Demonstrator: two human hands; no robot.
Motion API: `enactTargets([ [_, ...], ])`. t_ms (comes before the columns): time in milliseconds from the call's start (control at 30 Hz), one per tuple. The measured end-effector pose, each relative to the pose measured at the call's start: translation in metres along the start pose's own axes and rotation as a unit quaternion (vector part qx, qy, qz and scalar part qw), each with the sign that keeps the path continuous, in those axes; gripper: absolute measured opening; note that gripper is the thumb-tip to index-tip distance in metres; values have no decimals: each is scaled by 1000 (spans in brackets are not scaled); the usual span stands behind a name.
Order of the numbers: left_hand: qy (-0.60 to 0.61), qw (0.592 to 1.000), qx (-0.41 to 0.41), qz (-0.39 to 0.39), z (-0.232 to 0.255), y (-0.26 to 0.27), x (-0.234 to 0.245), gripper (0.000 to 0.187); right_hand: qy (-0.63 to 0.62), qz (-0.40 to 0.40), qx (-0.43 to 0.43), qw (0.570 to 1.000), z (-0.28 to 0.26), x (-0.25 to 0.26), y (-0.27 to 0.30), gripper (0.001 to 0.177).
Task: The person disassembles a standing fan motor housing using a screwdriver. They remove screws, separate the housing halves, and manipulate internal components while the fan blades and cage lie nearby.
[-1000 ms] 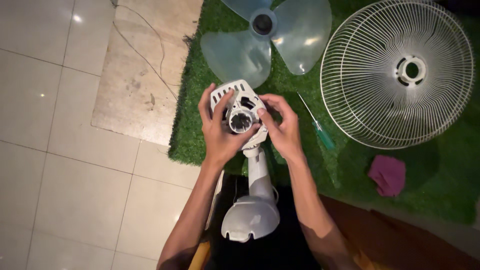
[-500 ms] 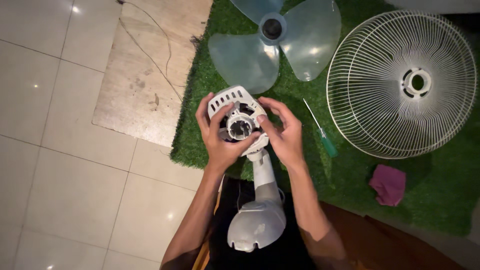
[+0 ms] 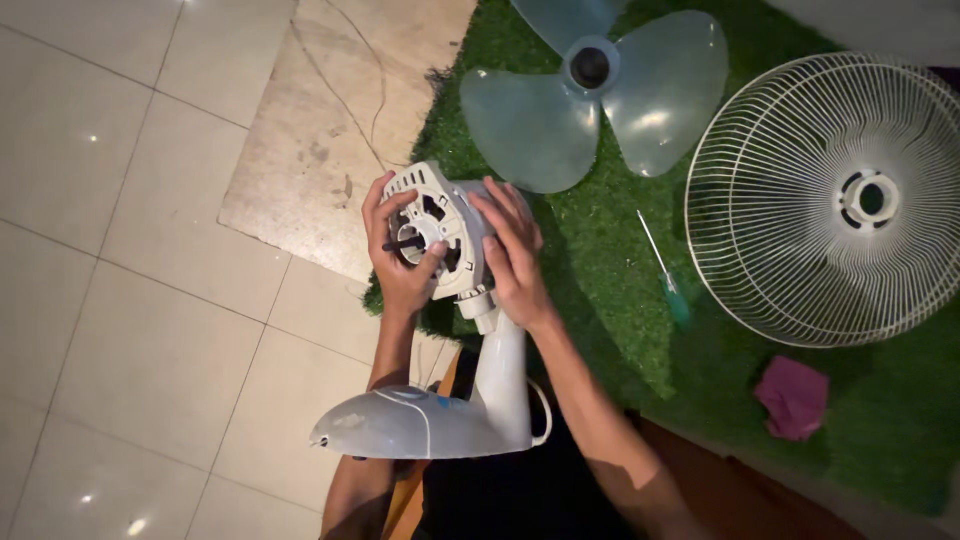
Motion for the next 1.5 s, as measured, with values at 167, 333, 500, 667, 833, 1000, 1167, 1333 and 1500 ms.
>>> enactTargets([
  [167,36,999,8,22,-3,6,3,61,39,-30,-13,999,8,-8,2,60],
  [333,9,1000,-15,11,5,-1,2,56,13,-40,-36,998,12,-4,-1,71],
  [500,-19,999,-22,-13,16,-8,-1,56,3,-51,-43,998,12,-3,-1,77],
  [667,-71,996,-33,-35,29,-17,-14,56,-68,-47,-54,995,15,5,-8,82],
  [833,-99,994,-2,-46,35,-24,-31,56,-211,-46,-150,965,28,14,-17,73],
  [1000,-114,992,-2,-52,45,-27,-40,56,-304,-2,-222,927,37,18,-26,43],
  [1167,-129,990,-3,-58,48,-27,-46,58,-318,42,-242,916,47,22,-28,29],
  [1333,-130,989,0,-68,48,-27,-60,60,-312,81,-212,922,62,34,-32,26],
  [1500,-155,986,-5,-67,53,-26,-74,62,-354,82,-233,902,83,43,-30,28],
])
Point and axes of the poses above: each hand's wrist, its own y-axis away from the middle knuckle, its own x-axis out of the back of the hand, z = x × y, the point moved 9 cm from there along -y, towards the middle knuckle, and after that the axes turned 10 degrees about -x, right-handed, at the moved point
